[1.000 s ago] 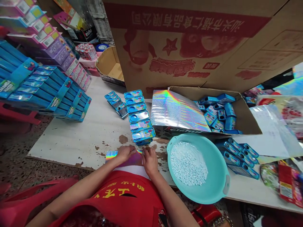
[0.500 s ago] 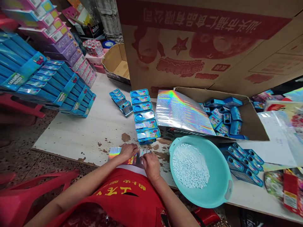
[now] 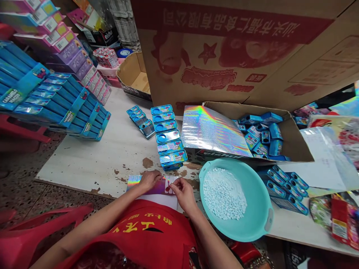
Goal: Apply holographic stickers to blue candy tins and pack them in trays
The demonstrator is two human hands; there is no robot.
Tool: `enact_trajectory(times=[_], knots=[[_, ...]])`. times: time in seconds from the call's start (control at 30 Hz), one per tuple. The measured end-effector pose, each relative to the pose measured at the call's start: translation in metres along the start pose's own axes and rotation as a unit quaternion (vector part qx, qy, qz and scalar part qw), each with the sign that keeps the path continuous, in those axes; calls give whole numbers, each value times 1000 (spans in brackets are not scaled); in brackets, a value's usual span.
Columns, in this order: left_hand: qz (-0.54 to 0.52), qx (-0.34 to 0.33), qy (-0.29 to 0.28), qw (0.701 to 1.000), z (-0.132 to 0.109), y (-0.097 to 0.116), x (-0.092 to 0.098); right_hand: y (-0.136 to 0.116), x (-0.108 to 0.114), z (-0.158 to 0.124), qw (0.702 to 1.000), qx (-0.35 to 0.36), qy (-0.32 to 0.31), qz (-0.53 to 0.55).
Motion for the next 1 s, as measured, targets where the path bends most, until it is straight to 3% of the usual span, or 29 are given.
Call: enact_trajectory(times=[0.13,0.27,0.5,0.77,1.0], knots=[[1,-1,-1,1000,-2,0,-1,37,-13,19,991,-11,14,-131],[1,-5,0,1000,-7,1,-1,54,-18,31,982,-3,46,-185],[-4,2,2,1000,-6,-3,-3,63,-17,31,980,15,52,-193],[-12,14,-7,1000,1,-3,-1,60,-9,27,993,52,9,-106],[-11,9,-17,1000,1,-4,-3,62,-15,40,970,43,-54,-235]])
Point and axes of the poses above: each hand's wrist, its own z-axis towards the middle knuckle, its own x-axis out of the back of the hand, y = z × x, the point moved 2 cm from there along z, towards the middle knuckle, and after that the axes turned 5 degrees about x, right-handed, at the moved point
